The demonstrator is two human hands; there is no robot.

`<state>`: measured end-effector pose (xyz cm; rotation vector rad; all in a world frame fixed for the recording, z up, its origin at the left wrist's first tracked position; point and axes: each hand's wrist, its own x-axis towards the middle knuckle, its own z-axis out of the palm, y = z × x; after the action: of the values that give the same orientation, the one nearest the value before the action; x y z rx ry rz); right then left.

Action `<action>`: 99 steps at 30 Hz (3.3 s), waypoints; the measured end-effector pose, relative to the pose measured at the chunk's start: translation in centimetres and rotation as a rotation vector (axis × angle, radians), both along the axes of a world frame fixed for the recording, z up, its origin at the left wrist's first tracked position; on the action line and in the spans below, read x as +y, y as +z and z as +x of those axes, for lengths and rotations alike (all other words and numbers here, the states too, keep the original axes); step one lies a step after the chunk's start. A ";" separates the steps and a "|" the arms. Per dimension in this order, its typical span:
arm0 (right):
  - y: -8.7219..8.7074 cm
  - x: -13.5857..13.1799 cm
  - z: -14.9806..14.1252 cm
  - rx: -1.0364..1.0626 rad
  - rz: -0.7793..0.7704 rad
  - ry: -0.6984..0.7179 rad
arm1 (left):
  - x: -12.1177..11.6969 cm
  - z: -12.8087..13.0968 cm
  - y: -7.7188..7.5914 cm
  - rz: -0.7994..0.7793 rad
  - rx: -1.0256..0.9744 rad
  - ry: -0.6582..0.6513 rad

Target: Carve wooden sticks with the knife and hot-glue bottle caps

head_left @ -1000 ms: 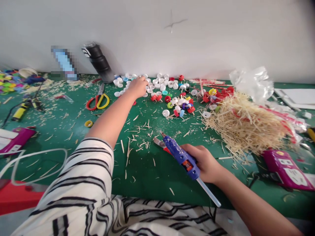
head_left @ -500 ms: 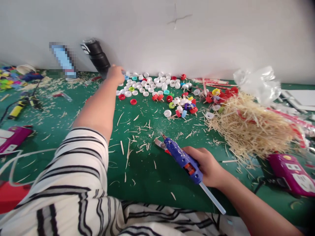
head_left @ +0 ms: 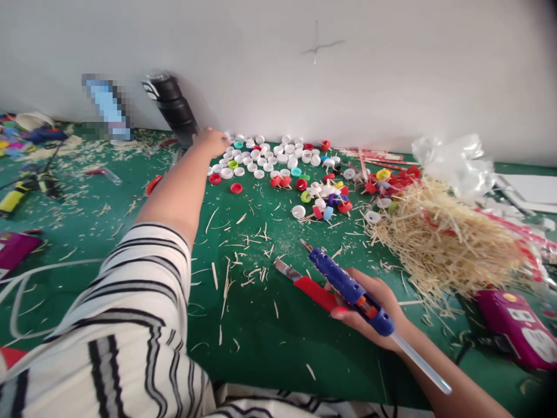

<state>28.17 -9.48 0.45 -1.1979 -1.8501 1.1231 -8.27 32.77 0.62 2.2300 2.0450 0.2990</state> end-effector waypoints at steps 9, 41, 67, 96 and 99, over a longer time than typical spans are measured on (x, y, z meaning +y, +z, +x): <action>-0.1 0.4 -0.2 -0.043 -0.064 -0.173 | 1.0 4.2 -1.5 0.004 -0.009 0.200; 1.0 -0.8 -0.8 0.038 -0.123 -0.172 | -33.0 6.5 3.0 -0.380 -0.993 -0.237; 0.5 -0.6 -1.2 -0.002 -0.178 -0.211 | -36.7 7.9 1.6 -0.005 -0.890 -0.508; 0.8 -0.6 -0.6 -0.085 -0.112 -0.169 | -36.4 7.6 -0.3 -0.024 -0.135 -0.534; 0.7 -0.5 -0.6 -0.092 -0.116 -0.176 | -36.4 7.4 -0.1 -0.032 -0.104 -0.480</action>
<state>27.58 -10.02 1.19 -1.4697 -1.7273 1.1051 -0.87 -3.59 0.54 2.5276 1.3934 0.3226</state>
